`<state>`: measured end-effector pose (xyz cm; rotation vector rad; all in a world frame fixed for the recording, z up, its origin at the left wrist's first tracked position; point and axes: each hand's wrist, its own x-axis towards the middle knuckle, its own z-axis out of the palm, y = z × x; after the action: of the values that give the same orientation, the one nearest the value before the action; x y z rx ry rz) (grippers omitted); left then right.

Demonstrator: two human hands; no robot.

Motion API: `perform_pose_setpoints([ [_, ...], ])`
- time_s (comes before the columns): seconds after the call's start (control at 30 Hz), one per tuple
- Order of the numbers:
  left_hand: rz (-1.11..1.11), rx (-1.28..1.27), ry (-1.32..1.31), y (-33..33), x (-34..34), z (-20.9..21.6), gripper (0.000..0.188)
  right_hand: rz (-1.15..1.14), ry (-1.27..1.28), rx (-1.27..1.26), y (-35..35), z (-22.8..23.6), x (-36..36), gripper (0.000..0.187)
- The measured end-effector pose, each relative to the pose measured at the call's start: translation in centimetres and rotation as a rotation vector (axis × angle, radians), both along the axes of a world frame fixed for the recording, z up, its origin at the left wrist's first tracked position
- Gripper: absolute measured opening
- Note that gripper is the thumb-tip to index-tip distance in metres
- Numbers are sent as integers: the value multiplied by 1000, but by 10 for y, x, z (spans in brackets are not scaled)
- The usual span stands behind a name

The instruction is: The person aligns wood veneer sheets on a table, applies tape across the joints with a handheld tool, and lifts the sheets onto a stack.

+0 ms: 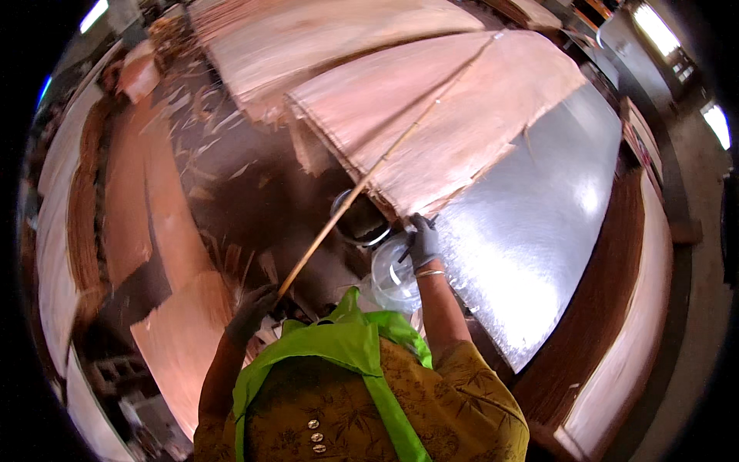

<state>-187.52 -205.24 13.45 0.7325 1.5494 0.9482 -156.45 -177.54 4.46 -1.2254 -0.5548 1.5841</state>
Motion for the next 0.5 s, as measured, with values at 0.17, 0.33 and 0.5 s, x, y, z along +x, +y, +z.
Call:
perform_pose_setpoints([
  [0.17,-89,-128,-82,44,-56,24,23,-203,-34,1,11,-8,-18,16],
  [0.33,-269,3,-193,65,-144,-21,23,-241,-140,-97,7,4,-50,16],
  [0.5,-344,-25,-61,114,-186,31,25,-332,-249,-27,25,-18,-34,8],
])
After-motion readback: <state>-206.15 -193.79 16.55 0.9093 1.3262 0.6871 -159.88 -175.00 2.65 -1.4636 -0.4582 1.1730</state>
